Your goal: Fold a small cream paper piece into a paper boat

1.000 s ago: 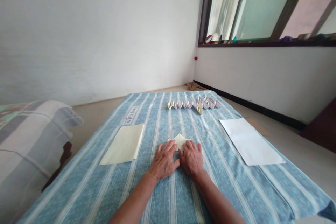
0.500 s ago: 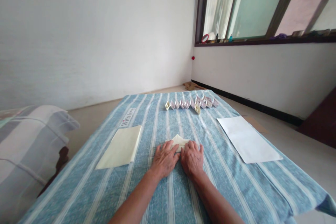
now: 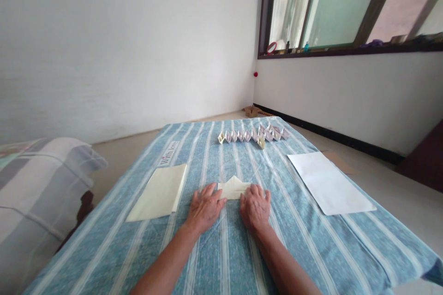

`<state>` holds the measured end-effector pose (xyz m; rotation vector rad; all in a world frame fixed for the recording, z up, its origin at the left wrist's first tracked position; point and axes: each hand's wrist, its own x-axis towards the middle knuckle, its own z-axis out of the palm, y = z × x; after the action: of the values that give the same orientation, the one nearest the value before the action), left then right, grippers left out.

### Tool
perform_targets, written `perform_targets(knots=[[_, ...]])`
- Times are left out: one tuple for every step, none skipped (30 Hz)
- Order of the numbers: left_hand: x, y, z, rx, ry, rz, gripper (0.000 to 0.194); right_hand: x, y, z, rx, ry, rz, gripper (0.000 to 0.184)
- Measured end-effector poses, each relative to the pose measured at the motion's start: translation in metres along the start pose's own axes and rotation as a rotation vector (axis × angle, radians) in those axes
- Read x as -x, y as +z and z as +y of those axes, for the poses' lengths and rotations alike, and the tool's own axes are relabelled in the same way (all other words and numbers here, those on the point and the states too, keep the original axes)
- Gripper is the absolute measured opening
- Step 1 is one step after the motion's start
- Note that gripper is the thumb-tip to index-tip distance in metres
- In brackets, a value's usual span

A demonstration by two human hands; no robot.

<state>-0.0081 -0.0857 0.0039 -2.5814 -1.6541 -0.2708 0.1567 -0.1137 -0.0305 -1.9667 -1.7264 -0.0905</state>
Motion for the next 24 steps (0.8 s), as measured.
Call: perform_targets(knots=[[0.001, -0.001, -0.001, -0.008, -0.002, 0.006, 0.031, 0.0, 0.0, 0.0, 0.0, -0.001, 0.001, 0.021], [0.002, -0.003, -0.002, -0.017, -0.004, 0.014, 0.03, 0.0, 0.0, 0.0, 0.001, -0.001, 0.0, 0.021], [0.002, -0.005, -0.002, -0.026, -0.005, 0.022, 0.028, 0.0, -0.001, 0.0, 0.003, -0.001, -0.003, 0.021], [0.002, -0.007, -0.001, -0.034, -0.004, 0.031, 0.025, 0.0, -0.001, 0.0, 0.005, 0.0, -0.008, 0.021], [0.001, -0.009, 0.001, -0.04, -0.001, 0.041, 0.024, 0.001, -0.002, 0.0, 0.007, 0.0, -0.013, 0.021], [0.0, -0.011, 0.003, -0.044, 0.006, 0.051, 0.023, 0.001, -0.002, -0.001, 0.01, 0.0, -0.017, 0.021], [-0.003, -0.014, 0.006, -0.045, 0.018, 0.059, 0.023, 0.0, -0.003, -0.001, 0.013, 0.001, -0.018, 0.021], [-0.006, -0.015, 0.01, -0.043, 0.033, 0.066, 0.023, 0.0, -0.003, -0.001, 0.015, 0.003, -0.017, 0.021], [-0.009, -0.017, 0.013, -0.04, 0.053, 0.07, 0.022, 0.0, -0.004, -0.001, 0.017, 0.005, -0.017, 0.021], [-0.013, -0.017, 0.017, -0.035, 0.078, 0.067, 0.022, 0.0, -0.004, -0.001, 0.02, 0.008, -0.017, 0.021], [-0.018, -0.017, 0.021, -0.03, 0.105, 0.062, 0.022, 0.0, -0.004, -0.002, 0.022, 0.009, -0.019, 0.02], [-0.022, -0.017, 0.025, -0.024, 0.134, 0.052, 0.022, 0.0, -0.004, -0.002, 0.023, 0.008, -0.02, 0.02], [-0.027, -0.016, 0.028, -0.019, 0.163, 0.04, 0.023, 0.0, -0.004, -0.002, 0.023, 0.007, -0.021, 0.019], [-0.031, -0.015, 0.031, -0.013, 0.192, 0.025, 0.024, 0.0, -0.005, -0.002, 0.021, 0.004, -0.021, 0.019], [-0.034, -0.014, 0.033, -0.009, 0.217, 0.009, 0.025, 0.0, -0.005, -0.001, 0.019, 0.003, -0.018, 0.018], [-0.037, -0.012, 0.035, -0.006, 0.238, -0.008, 0.026, 0.0, -0.005, -0.001, 0.014, 0.002, -0.015, 0.018], [-0.04, -0.012, 0.036, -0.003, 0.253, -0.025, 0.027, 0.0, -0.006, -0.001, 0.007, 0.003, -0.011, 0.017], [-0.042, -0.011, 0.036, 0.0, 0.265, -0.041, 0.028, 0.0, -0.006, 0.0, 0.0, 0.005, -0.005, 0.015], [-0.044, -0.011, 0.036, 0.002, 0.273, -0.058, 0.028, 0.0, -0.006, 0.0, -0.009, 0.008, 0.001, 0.014], [-0.045, -0.011, 0.036, 0.004, 0.28, -0.074, 0.029, 0.0, -0.006, 0.001, -0.019, 0.012, 0.01, 0.013], [-0.047, -0.012, 0.036, 0.005, 0.285, -0.088, 0.03, 0.0, -0.006, 0.001, -0.031, 0.017, 0.019, 0.012], [-0.048, -0.012, 0.037, 0.005, 0.287, -0.1, 0.03, -0.001, -0.005, 0.002, -0.044, 0.022, 0.03, 0.011], [-0.049, -0.013, 0.037, 0.006, 0.287, -0.108, 0.031, -0.001, -0.004, 0.003, -0.059, 0.025, 0.04, 0.011], [-0.05, -0.014, 0.038, 0.006, 0.285, -0.113, 0.031, -0.001, -0.003, 0.004, -0.073, 0.027, 0.051, 0.01]])
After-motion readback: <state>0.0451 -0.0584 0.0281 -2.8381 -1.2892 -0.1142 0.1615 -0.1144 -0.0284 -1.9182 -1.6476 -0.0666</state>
